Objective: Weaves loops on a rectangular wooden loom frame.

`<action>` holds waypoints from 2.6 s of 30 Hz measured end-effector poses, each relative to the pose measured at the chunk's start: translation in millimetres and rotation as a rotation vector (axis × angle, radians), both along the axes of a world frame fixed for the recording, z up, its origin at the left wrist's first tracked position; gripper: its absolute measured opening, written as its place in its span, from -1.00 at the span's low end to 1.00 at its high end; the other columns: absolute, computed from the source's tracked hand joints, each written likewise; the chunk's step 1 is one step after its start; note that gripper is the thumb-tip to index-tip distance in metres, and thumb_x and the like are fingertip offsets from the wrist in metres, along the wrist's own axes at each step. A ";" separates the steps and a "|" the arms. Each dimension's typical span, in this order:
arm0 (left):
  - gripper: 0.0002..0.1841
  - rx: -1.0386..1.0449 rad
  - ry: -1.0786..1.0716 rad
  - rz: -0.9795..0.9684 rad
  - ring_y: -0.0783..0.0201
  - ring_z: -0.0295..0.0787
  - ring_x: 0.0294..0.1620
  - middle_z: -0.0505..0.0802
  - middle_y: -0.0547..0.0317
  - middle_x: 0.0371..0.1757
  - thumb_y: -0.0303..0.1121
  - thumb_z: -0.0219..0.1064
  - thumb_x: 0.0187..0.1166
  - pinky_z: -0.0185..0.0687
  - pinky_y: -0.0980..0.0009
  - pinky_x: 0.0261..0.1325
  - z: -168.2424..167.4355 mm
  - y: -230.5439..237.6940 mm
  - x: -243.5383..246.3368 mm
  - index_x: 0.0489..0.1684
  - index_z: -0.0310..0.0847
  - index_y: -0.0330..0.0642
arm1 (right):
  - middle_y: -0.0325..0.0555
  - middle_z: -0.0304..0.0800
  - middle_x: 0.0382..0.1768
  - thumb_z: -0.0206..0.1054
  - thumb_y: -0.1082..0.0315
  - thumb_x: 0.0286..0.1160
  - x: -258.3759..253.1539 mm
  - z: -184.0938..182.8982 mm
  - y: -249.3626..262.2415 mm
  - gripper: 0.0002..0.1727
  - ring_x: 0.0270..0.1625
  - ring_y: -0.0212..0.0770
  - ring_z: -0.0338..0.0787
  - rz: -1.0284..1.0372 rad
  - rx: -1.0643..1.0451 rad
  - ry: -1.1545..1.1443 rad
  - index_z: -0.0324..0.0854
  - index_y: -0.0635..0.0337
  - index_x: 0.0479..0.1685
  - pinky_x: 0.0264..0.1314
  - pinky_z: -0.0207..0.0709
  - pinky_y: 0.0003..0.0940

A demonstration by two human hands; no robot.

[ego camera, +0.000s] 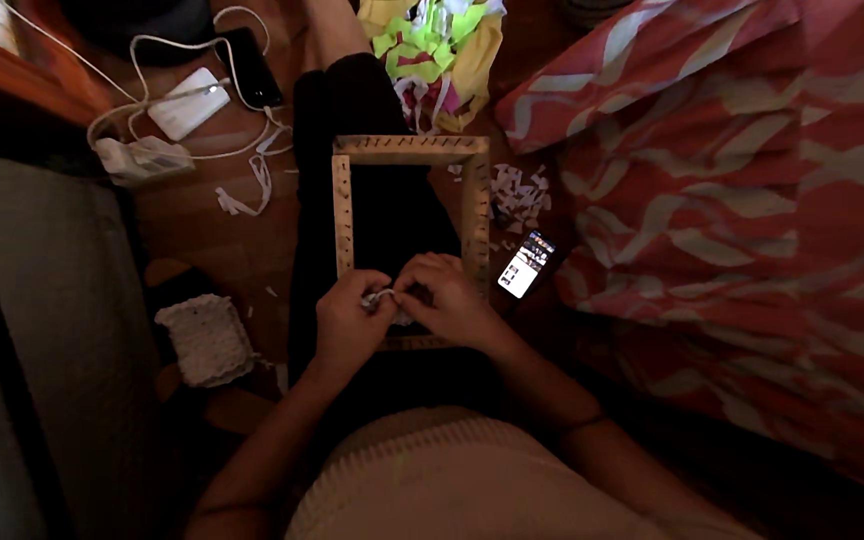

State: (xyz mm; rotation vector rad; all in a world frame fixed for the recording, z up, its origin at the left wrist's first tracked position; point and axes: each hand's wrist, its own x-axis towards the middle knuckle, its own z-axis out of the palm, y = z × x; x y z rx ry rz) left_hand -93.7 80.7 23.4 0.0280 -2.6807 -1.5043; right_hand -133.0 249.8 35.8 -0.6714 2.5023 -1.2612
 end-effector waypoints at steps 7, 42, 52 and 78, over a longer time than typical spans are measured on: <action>-0.89 0.029 0.054 -0.056 0.46 0.70 -0.32 0.79 0.06 -0.31 -0.47 0.41 0.32 0.60 0.63 -0.24 -5.9 -8.8 0.9 -0.32 0.75 -0.34 | -0.05 0.82 -0.18 0.49 0.39 0.29 -5.0 -7.3 0.2 -0.92 -0.02 -0.07 0.76 0.003 -0.040 0.030 0.77 0.20 -0.35 0.33 0.36 0.18; -0.85 0.133 0.314 -0.021 0.43 0.81 0.02 0.87 -0.06 -0.10 -0.51 0.35 0.57 0.66 0.59 0.20 -28.6 -3.4 13.8 -0.10 0.73 -0.45 | -0.04 0.85 -0.24 0.42 0.51 0.43 -5.4 -0.3 1.8 -0.83 -0.25 -0.34 0.81 -0.013 -0.190 -0.058 0.79 0.31 -0.05 -0.11 0.72 -0.47; -0.88 0.125 0.394 -0.054 0.37 0.80 0.02 0.85 -0.06 -0.11 -0.48 0.33 0.62 0.67 0.59 0.15 -34.4 -3.0 13.8 -0.18 0.74 -0.37 | -0.09 0.84 -0.19 0.42 0.52 0.35 -18.8 -5.8 8.0 -0.91 -0.17 -0.30 0.79 0.142 -0.186 0.102 0.83 0.24 -0.28 -0.08 0.67 -0.37; -0.91 0.349 0.113 -0.181 0.61 0.73 -0.18 0.83 0.19 -0.21 -0.48 0.38 0.37 0.65 0.70 -0.10 -19.4 -22.0 -1.8 -0.33 0.69 -0.33 | -0.16 0.67 -0.21 0.27 0.53 0.40 -19.5 3.4 3.3 -0.94 -0.18 -0.52 0.66 0.155 -0.284 -0.213 0.65 0.28 -0.31 -0.19 0.57 -0.69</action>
